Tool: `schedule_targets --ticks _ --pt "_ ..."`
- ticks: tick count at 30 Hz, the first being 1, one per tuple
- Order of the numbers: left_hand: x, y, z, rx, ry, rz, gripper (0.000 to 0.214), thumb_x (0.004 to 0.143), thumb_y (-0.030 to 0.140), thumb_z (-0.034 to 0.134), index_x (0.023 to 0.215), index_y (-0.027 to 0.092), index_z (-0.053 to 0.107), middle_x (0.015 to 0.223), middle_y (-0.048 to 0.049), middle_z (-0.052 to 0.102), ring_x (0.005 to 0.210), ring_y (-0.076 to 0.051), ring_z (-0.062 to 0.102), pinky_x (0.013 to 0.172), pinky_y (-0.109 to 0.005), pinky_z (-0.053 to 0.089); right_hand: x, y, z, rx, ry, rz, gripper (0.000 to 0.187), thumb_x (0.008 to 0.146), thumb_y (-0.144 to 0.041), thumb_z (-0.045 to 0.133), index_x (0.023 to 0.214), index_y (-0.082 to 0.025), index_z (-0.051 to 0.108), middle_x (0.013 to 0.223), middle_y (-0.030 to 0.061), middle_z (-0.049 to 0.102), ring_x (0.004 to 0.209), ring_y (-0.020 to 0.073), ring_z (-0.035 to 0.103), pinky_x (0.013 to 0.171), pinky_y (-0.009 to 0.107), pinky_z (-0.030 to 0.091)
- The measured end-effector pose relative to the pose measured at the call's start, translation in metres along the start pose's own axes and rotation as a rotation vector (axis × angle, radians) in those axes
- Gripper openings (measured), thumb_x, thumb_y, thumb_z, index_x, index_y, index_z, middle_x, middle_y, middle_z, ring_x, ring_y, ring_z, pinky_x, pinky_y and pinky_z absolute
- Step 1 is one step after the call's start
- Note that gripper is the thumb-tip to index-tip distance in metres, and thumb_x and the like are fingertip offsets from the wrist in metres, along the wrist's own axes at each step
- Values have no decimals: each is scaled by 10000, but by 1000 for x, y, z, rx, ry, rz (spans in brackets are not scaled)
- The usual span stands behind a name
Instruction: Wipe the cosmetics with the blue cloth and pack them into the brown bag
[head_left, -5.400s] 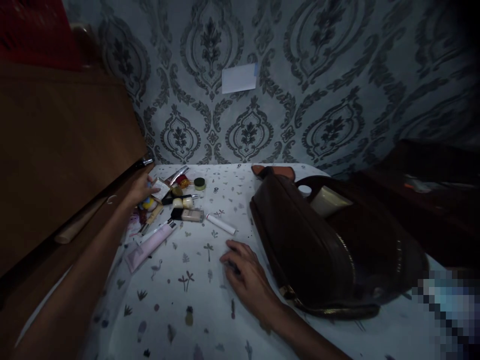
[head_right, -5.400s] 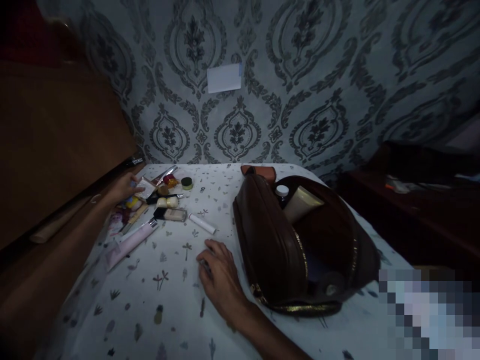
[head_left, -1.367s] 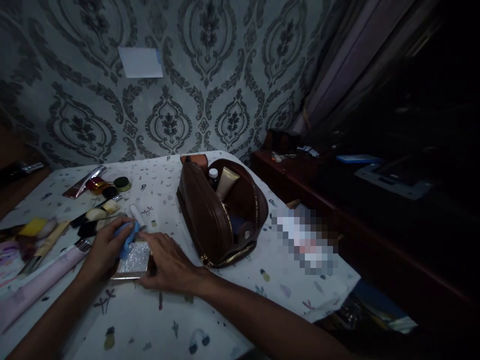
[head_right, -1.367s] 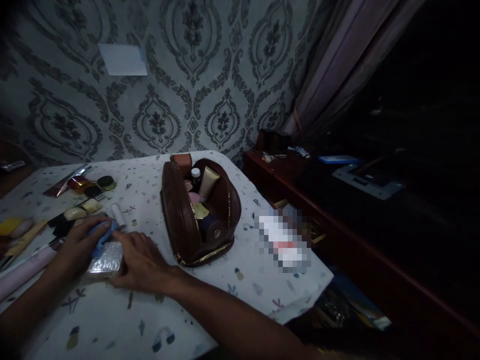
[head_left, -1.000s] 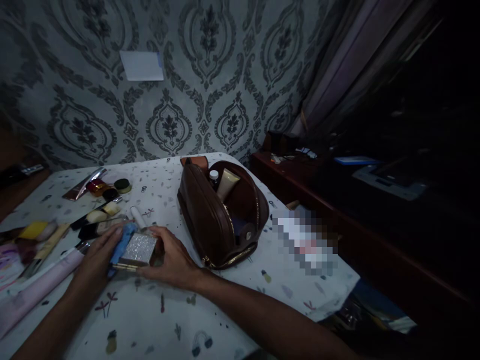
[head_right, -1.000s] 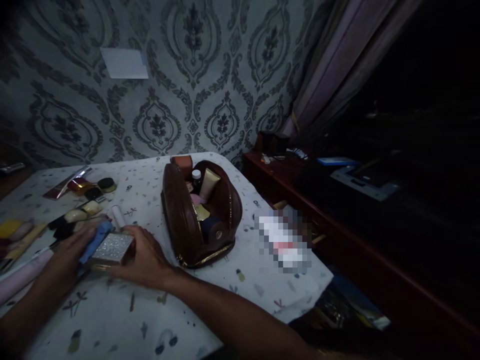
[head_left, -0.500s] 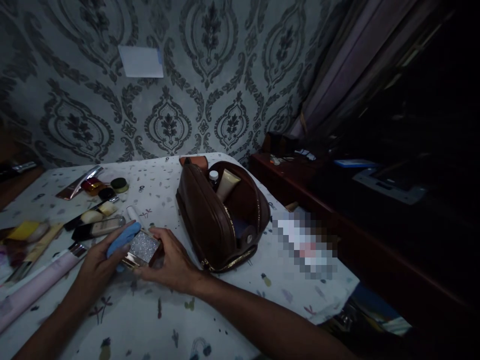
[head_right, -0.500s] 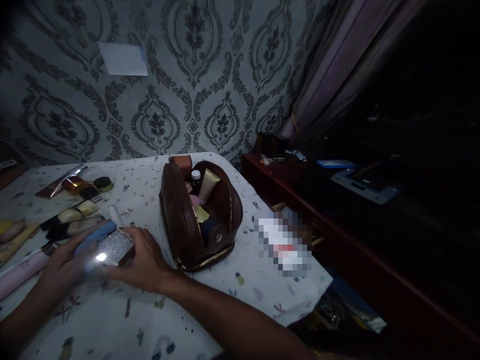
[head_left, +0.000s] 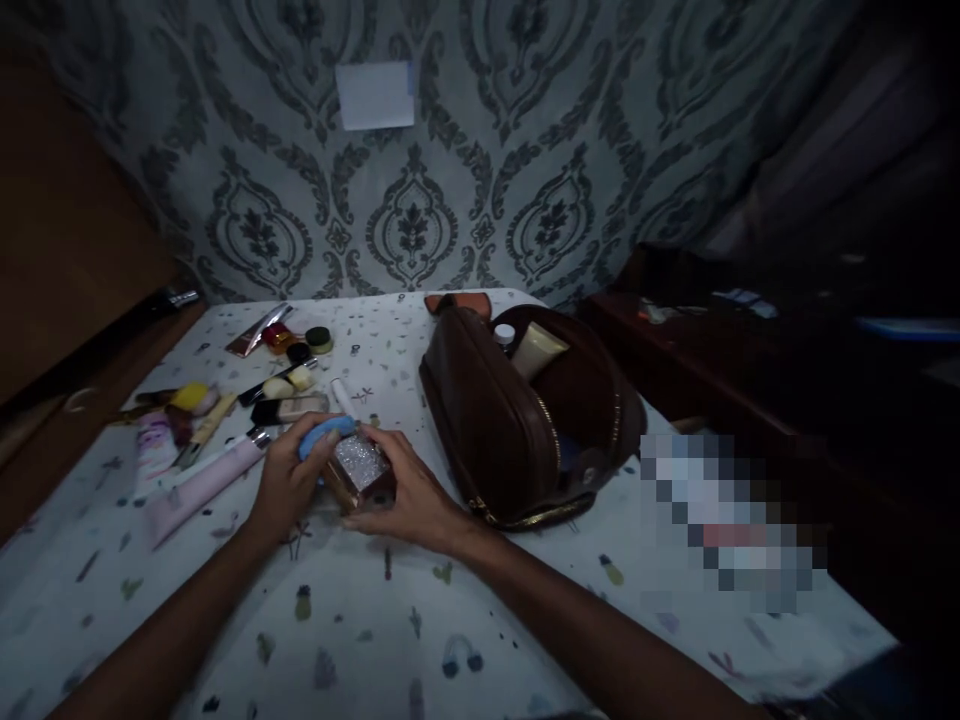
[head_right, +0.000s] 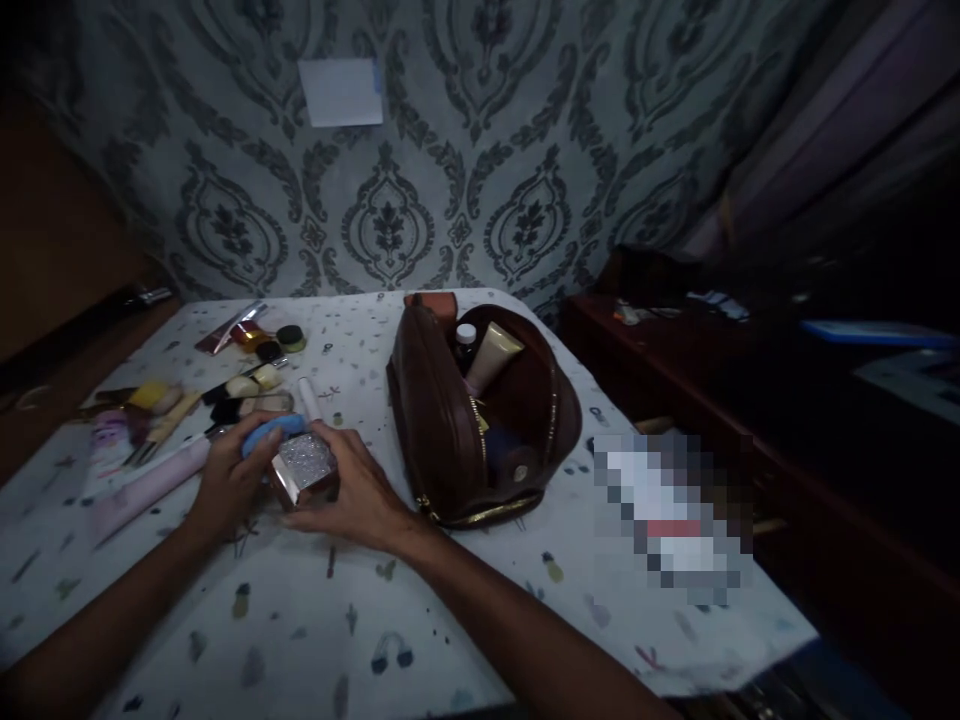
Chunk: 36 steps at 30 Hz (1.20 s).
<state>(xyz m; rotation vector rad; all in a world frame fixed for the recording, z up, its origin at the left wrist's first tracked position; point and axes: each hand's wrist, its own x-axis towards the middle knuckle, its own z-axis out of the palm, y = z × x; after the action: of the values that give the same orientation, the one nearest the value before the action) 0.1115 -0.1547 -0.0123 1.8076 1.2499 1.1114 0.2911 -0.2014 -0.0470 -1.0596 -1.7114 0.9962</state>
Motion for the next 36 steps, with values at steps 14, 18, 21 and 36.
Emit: schedule_targets --ticks 14,18,21,36 --pt "-5 -3 5 -106 -43 -17 421 928 572 477 1042 192 619 941 -28 675 824 -190 618 758 -276 479 3 1 7 -119 81 34 987 553 -321 931 1410 -203 458 1240 89 512 1214 264 536 1070 429 441" --pt "-5 -7 6 -77 -32 -27 436 947 560 451 1131 193 596 1032 -46 667 919 -206 629 840 -290 487 3 -3 8 -136 122 84 939 534 -321 941 1361 -253 502 1210 63 513 1196 260 541 1047 430 456" --pt "-4 -6 6 -56 -46 -27 498 931 584 442 1191 185 589 1141 -77 668 1045 -240 632 963 -334 482 4 -5 8 -130 146 119 929 526 -336 947 1345 -259 516 1210 60 515 1190 260 546 1037 425 463" --pt "-2 -30 0 -151 -215 -58 944 630 606 787 1460 284 473 1530 -69 485 1420 -368 421 1167 -418 385 0 -1 5 -77 204 193 995 499 -357 956 1385 -258 513 1277 82 540 1228 269 553 1048 409 471"
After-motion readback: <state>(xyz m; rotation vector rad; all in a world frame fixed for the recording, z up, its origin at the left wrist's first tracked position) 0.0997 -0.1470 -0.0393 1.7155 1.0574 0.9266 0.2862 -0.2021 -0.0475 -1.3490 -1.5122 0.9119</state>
